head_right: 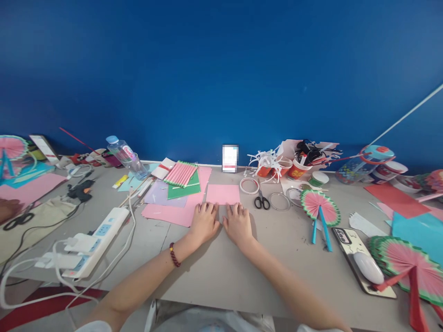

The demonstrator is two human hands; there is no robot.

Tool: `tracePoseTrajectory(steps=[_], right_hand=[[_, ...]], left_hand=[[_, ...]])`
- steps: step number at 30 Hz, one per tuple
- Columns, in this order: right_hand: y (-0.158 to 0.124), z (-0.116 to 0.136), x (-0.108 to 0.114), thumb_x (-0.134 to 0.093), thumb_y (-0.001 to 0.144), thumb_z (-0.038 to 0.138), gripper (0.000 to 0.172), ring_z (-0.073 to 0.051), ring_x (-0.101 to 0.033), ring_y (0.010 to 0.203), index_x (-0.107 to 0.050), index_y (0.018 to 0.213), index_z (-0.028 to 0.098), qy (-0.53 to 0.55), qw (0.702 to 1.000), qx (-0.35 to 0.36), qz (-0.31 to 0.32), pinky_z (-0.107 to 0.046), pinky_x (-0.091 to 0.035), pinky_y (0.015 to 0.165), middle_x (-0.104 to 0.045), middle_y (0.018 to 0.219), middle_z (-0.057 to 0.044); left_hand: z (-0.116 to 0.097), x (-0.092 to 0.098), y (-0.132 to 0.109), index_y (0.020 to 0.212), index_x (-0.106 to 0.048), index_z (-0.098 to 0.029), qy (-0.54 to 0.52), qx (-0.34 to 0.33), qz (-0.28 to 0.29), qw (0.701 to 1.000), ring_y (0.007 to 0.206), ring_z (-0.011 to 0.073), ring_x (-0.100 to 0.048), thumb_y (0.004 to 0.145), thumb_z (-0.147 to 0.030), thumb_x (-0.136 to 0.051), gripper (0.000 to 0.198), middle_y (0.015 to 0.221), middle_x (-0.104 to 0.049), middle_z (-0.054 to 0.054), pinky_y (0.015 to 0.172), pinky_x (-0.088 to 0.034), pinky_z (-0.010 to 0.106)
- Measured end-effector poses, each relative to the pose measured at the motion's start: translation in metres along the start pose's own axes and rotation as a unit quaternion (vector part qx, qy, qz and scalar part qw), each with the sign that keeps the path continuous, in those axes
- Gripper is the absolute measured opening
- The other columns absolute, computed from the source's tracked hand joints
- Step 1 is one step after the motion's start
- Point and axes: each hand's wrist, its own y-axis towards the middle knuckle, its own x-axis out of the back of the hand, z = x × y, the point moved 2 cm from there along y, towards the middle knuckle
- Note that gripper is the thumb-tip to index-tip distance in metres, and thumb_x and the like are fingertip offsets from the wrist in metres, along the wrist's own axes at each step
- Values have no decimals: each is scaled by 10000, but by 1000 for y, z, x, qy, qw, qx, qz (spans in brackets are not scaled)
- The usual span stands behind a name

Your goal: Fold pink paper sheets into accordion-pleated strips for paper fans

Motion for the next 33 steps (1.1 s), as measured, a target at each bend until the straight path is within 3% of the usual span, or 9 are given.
tracePoseTrajectory(steps=[8, 12, 18, 26, 30, 33], right_hand=[[1, 1, 4, -397, 917, 365, 500, -325, -485, 1129, -422, 1374, 163, -7, 1000, 10, -1, -415, -333, 871, -542, 1210, -215], [1, 0, 3, -405, 913, 368, 501, -324, -487, 1121, -434, 1361, 146, -9, 1000, 11, -2, -413, -337, 872, -544, 1212, -213], [0, -3, -1, -389, 918, 368, 530, -316, -477, 1132, -448, 1318, 24, 13, 1000, 4, -14, -401, -339, 890, -539, 1224, -233], [3, -15, 0, -421, 911, 272, 424, -268, -517, 1077, -496, 1271, 60, 27, 999, 32, -20, -382, -334, 868, -577, 1181, -195], [9, -37, -4, -420, 885, 113, 303, -186, -593, 841, -608, 1122, 126, 60, 997, 43, -27, -351, -335, 843, -654, 1064, -117], [15, -52, -12, -437, 883, 108, 287, -173, -605, 853, -637, 1082, 162, 110, 992, 31, -47, -334, -341, 850, -678, 1042, -87]], left_hand=[[-4, 0, -1, 1375, -402, -191, 1, 11, -2, 1000, 1031, 316, -416, 845, -330, -468, 552, 1128, -509, 140, 843, -371, 478], [-3, 0, 0, 1351, -428, -181, -2, 8, -3, 1000, 1018, 317, -427, 837, -334, -484, 539, 1118, -516, 136, 857, -360, 489], [8, -2, 3, 1262, -497, -134, -38, 3, -29, 999, 1000, 286, -465, 834, -263, -481, 447, 1082, -549, 126, 898, -355, 462], [19, -7, 3, 1184, -542, -122, -37, -13, -36, 999, 965, 271, -515, 822, -175, -506, 368, 1040, -559, 129, 904, -388, 447], [42, -10, 13, 1156, -560, -171, -123, 0, -41, 992, 878, 212, -564, 874, -178, -492, 290, 1075, -571, 88, 809, -459, 366], [60, -14, 22, 987, -619, -197, -240, 7, -53, 969, 911, 157, -579, 893, -163, -478, 173, 1111, -557, 55, 806, -472, 288]])
